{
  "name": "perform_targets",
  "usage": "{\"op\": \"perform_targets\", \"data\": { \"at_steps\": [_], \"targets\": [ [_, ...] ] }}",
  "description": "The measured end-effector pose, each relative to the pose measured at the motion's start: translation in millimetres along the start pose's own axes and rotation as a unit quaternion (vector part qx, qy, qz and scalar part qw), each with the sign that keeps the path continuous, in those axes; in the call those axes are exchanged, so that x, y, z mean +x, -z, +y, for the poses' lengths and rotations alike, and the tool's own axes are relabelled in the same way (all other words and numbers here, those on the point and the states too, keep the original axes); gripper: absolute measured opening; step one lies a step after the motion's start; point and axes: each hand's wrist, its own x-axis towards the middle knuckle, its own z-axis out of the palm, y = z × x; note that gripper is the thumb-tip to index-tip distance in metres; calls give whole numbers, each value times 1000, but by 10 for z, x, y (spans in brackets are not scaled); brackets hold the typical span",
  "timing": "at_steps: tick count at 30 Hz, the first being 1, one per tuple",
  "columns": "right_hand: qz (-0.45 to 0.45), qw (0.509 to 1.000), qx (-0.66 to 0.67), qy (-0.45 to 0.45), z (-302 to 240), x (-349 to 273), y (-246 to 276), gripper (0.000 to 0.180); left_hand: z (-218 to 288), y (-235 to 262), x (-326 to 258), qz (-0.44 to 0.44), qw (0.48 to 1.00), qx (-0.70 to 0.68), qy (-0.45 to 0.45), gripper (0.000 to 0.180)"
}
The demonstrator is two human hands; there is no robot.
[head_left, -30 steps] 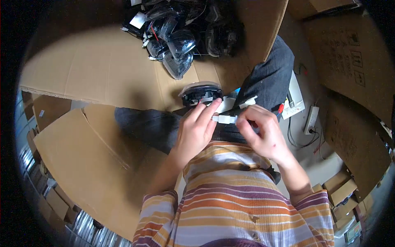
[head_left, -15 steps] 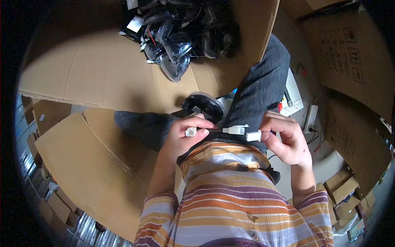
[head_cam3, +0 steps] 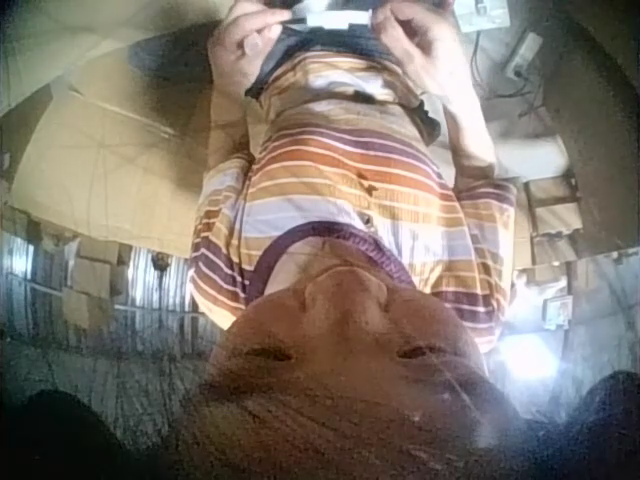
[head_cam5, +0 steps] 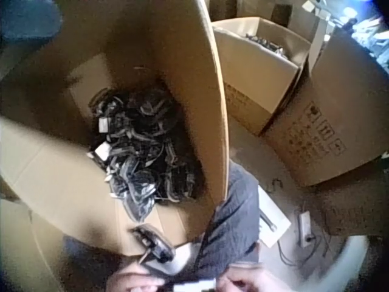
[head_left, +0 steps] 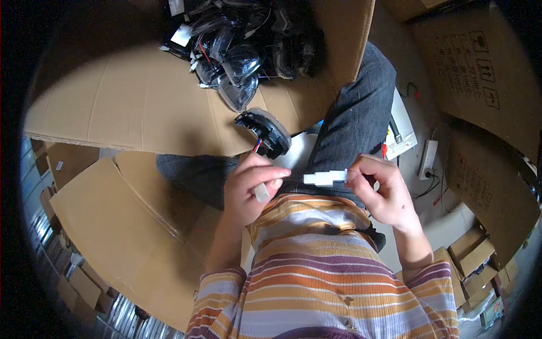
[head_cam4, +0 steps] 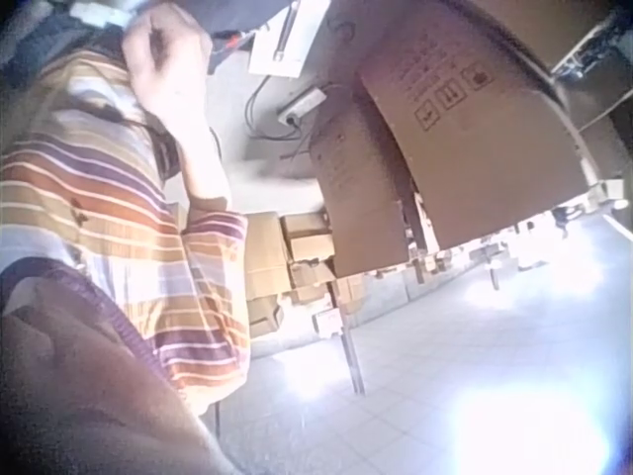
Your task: The person connects wiring harnesses and plastic connectors to electronic components by hand, sorting them from cardboard shipping boxes.
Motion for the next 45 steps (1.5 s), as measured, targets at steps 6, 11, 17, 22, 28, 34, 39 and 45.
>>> {"op": "perform_targets", "data": {
  "at_steps": [6,11,17,22,28,34,39,45],
  "targets": [
    [1,998,-35,48,37,-19,-47,7,60,-86,2,28,995,83,-47,24],
    [-37,992,123,5,102,-129,76,10,23,-8,-41,48,998,40,-24,24],
    [-45,985,163,30,39,-116,24,11,37,-93,-35,22,997,70,-31,23],
    [-11,985,173,-24,77,-140,0,13,53,-70,-83,40,994,79,-61,24],
    [-40,996,71,26,71,-145,12,12,74,-81,-79,55,985,138,-87,26],
    [31,992,120,-20,131,-111,-20,11,100,-95,-83,35,983,147,-102,28],
    [14,997,48,50,122,-83,-14,10,96,-112,-75,26,982,151,-107,23],
    [30,987,160,9,150,-146,119,9,262,-69,-100,61,987,133,-69,23]
  ]
}}
